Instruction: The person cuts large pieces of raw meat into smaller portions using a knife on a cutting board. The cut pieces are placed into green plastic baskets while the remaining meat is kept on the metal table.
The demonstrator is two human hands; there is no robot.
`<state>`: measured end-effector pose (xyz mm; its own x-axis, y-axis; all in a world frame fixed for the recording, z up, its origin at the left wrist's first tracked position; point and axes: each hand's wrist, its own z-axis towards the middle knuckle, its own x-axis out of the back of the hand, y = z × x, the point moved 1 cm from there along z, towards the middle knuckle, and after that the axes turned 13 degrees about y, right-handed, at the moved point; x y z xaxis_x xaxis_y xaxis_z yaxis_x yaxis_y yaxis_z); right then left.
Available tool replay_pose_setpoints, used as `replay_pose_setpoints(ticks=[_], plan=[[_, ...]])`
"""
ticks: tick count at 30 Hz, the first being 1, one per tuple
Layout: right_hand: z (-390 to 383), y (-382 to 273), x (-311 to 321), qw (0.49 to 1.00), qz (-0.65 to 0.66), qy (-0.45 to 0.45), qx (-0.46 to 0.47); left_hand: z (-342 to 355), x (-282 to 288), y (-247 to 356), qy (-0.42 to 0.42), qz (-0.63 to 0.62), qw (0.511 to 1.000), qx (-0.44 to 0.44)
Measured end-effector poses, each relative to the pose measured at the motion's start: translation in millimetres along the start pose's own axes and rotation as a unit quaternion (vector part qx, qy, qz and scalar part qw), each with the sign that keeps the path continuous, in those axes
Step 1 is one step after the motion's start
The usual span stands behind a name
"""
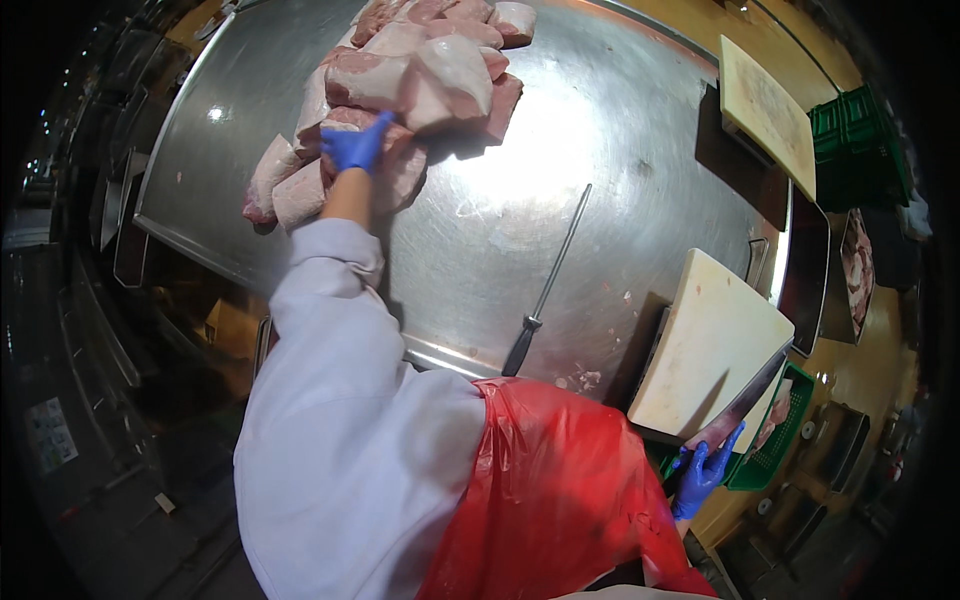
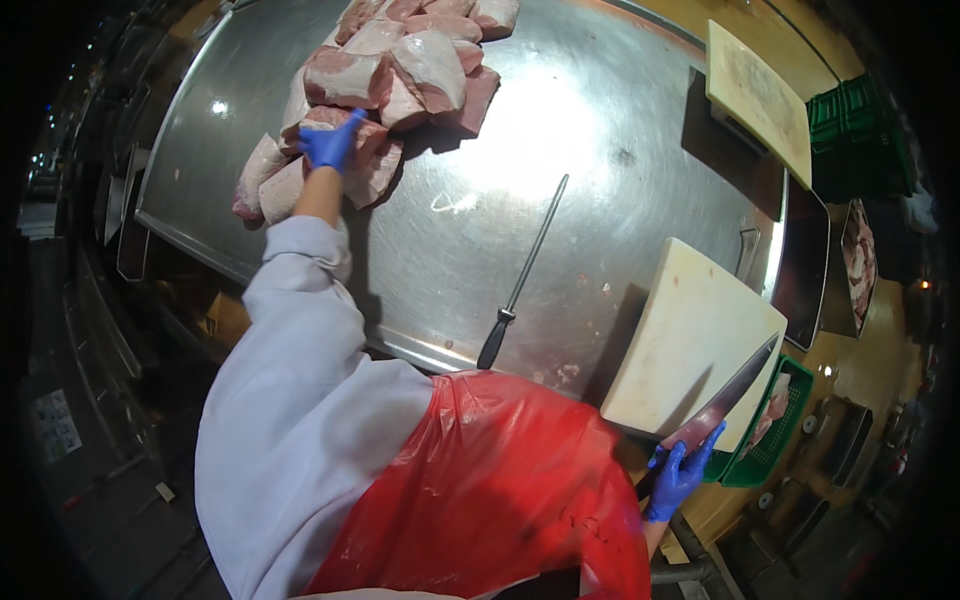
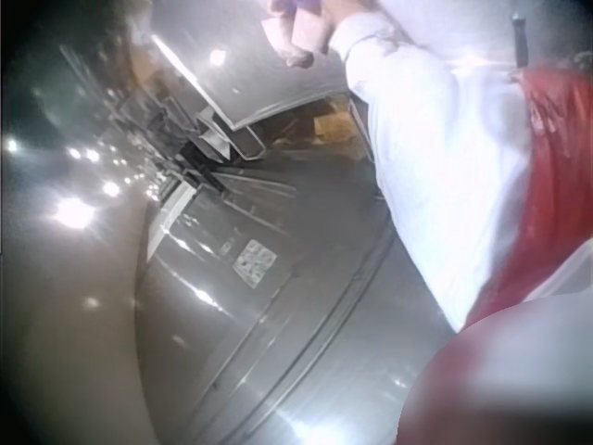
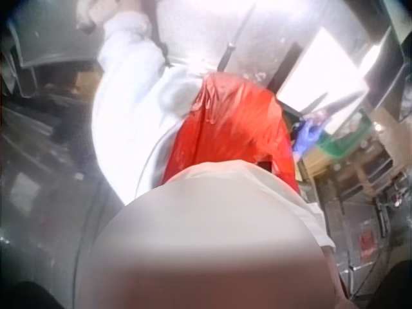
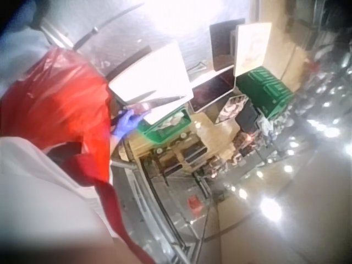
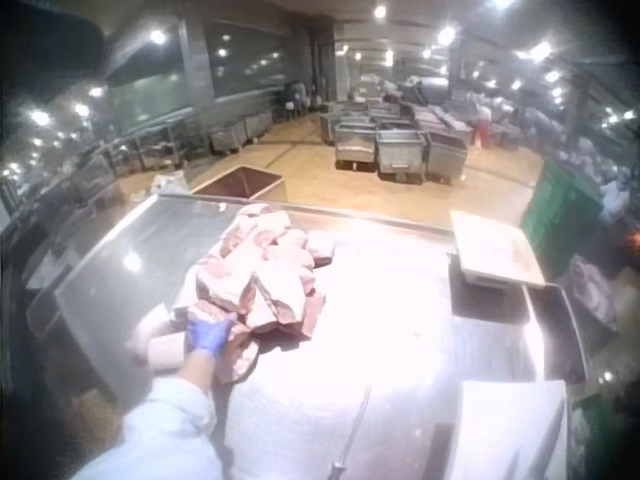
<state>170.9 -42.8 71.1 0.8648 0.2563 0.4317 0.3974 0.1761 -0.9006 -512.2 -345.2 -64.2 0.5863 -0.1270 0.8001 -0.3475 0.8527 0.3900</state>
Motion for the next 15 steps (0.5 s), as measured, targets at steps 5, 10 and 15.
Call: replay_pose_setpoints(ticks=[5,10,15], plan=[[-7.9,0.7,-9.9,0.999,0.011,-0.015,-0.037,12.4,7.9,23.1,-0.220,-0.100,0.957,0.159],[-13.7,-3.6,-22.8,0.995,0.060,-0.023,-0.078,43.1,-35.6,-21.1,-0.314,-0.263,0.900,0.151],[-15.9,11.5,-12.4,0.998,0.050,-0.013,-0.042,-20.3,-14.2,-63.8,-0.466,-0.608,0.589,0.257]])
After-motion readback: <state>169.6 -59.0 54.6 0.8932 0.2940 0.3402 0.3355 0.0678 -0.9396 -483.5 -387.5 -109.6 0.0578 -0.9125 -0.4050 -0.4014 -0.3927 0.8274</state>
